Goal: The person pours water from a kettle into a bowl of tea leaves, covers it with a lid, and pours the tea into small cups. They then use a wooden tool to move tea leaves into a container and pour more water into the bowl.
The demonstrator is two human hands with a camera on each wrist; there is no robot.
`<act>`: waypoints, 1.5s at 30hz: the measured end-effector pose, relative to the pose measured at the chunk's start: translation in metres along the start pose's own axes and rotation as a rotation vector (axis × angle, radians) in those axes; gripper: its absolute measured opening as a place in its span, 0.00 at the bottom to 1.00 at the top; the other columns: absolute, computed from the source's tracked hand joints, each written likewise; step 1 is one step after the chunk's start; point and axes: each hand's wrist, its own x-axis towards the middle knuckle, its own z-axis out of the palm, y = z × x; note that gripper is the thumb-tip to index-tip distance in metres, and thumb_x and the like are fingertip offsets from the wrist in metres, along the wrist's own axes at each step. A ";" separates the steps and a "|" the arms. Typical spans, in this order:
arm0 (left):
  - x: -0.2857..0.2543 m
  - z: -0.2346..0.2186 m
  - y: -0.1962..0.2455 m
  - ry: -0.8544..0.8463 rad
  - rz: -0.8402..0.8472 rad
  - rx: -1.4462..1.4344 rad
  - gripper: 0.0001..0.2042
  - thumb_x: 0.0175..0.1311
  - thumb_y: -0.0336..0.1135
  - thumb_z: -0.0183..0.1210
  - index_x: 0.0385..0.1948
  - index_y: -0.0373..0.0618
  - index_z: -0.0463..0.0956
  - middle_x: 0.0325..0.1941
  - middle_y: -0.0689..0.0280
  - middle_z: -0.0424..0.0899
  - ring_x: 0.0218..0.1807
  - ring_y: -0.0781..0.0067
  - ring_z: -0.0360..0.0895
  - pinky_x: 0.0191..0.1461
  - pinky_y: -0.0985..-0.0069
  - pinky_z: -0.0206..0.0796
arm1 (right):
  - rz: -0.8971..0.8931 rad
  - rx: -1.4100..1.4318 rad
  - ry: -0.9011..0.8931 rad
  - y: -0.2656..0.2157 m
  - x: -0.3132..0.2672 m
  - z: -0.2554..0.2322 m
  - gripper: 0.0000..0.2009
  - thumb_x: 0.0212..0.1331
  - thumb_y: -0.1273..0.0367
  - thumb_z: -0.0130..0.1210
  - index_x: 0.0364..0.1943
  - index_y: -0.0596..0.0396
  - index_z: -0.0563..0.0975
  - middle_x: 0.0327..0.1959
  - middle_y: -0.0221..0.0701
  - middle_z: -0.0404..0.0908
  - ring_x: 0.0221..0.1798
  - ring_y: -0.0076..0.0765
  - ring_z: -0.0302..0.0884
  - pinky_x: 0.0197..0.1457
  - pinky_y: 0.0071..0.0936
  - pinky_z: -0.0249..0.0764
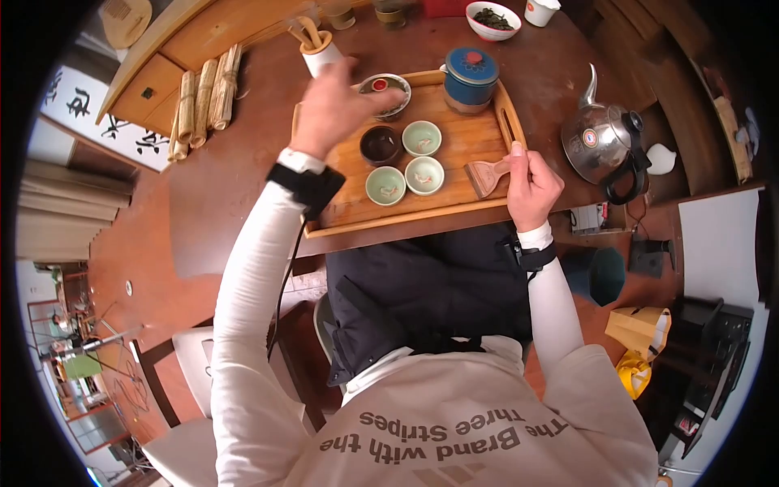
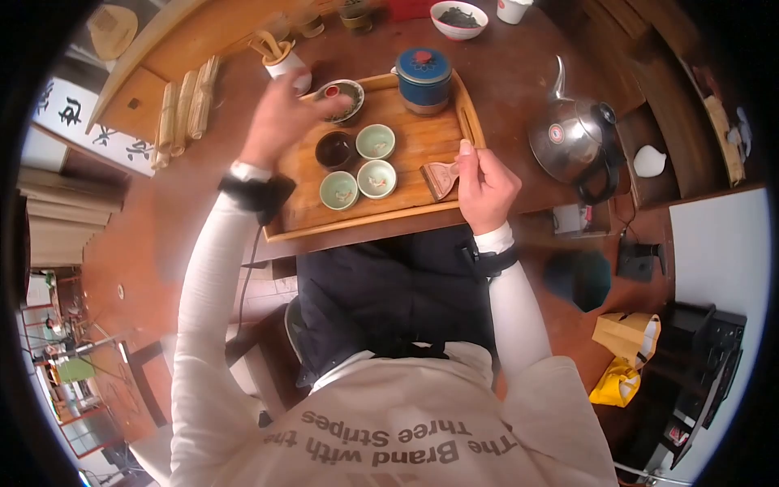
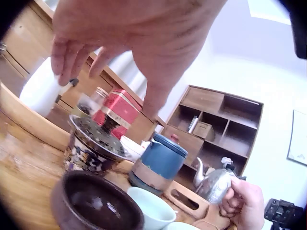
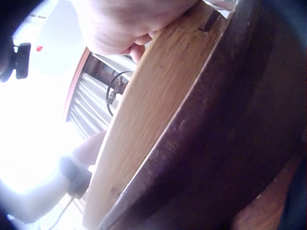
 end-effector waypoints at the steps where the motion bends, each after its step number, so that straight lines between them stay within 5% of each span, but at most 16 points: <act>1: -0.004 0.003 0.009 -0.067 0.027 0.124 0.45 0.44 0.63 0.75 0.57 0.33 0.74 0.56 0.45 0.81 0.58 0.47 0.80 0.60 0.60 0.74 | -0.013 0.004 -0.011 -0.002 0.001 0.000 0.12 0.69 0.71 0.60 0.26 0.63 0.79 0.20 0.33 0.83 0.22 0.23 0.78 0.28 0.23 0.72; 11: 0.017 0.026 0.008 -0.224 0.021 0.255 0.35 0.43 0.50 0.73 0.54 0.37 0.76 0.52 0.49 0.80 0.56 0.50 0.80 0.62 0.62 0.74 | 0.003 -0.014 0.003 -0.001 0.002 0.000 0.13 0.69 0.70 0.61 0.26 0.63 0.79 0.19 0.34 0.82 0.21 0.24 0.77 0.27 0.24 0.70; 15: 0.033 0.004 0.019 -0.177 -0.005 0.227 0.37 0.43 0.50 0.73 0.56 0.39 0.76 0.54 0.48 0.80 0.57 0.51 0.80 0.62 0.63 0.74 | 0.005 -0.006 0.013 0.002 0.001 0.000 0.13 0.68 0.70 0.61 0.26 0.63 0.79 0.19 0.33 0.81 0.20 0.23 0.75 0.26 0.23 0.69; 17: 0.053 -0.003 0.016 -0.020 0.146 0.187 0.39 0.42 0.53 0.73 0.59 0.40 0.75 0.56 0.47 0.80 0.58 0.50 0.80 0.62 0.62 0.74 | -0.012 -0.015 0.019 0.001 0.000 0.000 0.13 0.68 0.70 0.61 0.25 0.63 0.79 0.18 0.33 0.81 0.20 0.22 0.74 0.26 0.23 0.69; 23: 0.109 0.027 -0.006 -0.094 0.066 0.310 0.42 0.44 0.57 0.73 0.61 0.41 0.74 0.61 0.46 0.78 0.61 0.48 0.79 0.65 0.61 0.72 | 0.022 0.046 0.020 0.004 0.000 0.001 0.13 0.68 0.71 0.61 0.24 0.62 0.78 0.18 0.33 0.80 0.19 0.24 0.73 0.24 0.24 0.67; 27: 0.113 0.056 -0.017 -0.148 0.008 0.346 0.42 0.45 0.57 0.73 0.60 0.37 0.75 0.55 0.46 0.83 0.59 0.49 0.80 0.63 0.62 0.71 | 0.014 0.046 0.052 0.006 0.000 0.004 0.14 0.67 0.71 0.62 0.23 0.61 0.77 0.17 0.33 0.77 0.17 0.28 0.71 0.23 0.26 0.66; 36: 0.112 0.058 -0.014 -0.236 0.041 0.419 0.42 0.49 0.57 0.70 0.65 0.41 0.70 0.61 0.47 0.78 0.65 0.48 0.75 0.69 0.60 0.68 | -0.019 0.055 0.053 0.008 0.000 0.002 0.16 0.66 0.72 0.62 0.20 0.60 0.72 0.15 0.35 0.69 0.15 0.34 0.65 0.21 0.30 0.62; 38: 0.107 0.052 -0.003 0.064 0.348 0.344 0.40 0.53 0.56 0.66 0.67 0.43 0.69 0.64 0.44 0.75 0.65 0.45 0.74 0.70 0.59 0.66 | -0.019 0.048 0.056 0.010 0.000 0.002 0.16 0.66 0.72 0.62 0.20 0.59 0.72 0.15 0.35 0.69 0.15 0.35 0.65 0.21 0.31 0.61; 41: 0.084 0.030 0.062 0.076 0.497 0.232 0.38 0.56 0.56 0.63 0.68 0.45 0.69 0.66 0.43 0.73 0.67 0.44 0.73 0.70 0.58 0.66 | -0.020 0.055 0.059 0.006 0.000 0.002 0.16 0.66 0.73 0.62 0.20 0.59 0.72 0.15 0.35 0.68 0.15 0.35 0.64 0.21 0.31 0.61; 43: 0.074 0.040 0.085 -0.185 0.429 0.016 0.40 0.53 0.58 0.66 0.68 0.47 0.68 0.65 0.45 0.73 0.66 0.44 0.74 0.68 0.57 0.68 | -0.030 0.070 0.062 0.005 0.001 0.002 0.16 0.66 0.73 0.62 0.20 0.59 0.72 0.15 0.35 0.68 0.15 0.36 0.64 0.21 0.31 0.60; 45: 0.058 0.052 0.112 -0.405 0.396 0.227 0.49 0.42 0.59 0.74 0.69 0.48 0.65 0.64 0.47 0.76 0.62 0.45 0.78 0.66 0.58 0.71 | -0.040 0.025 0.056 0.007 0.001 0.001 0.16 0.66 0.73 0.62 0.20 0.59 0.71 0.14 0.35 0.68 0.15 0.36 0.63 0.21 0.31 0.60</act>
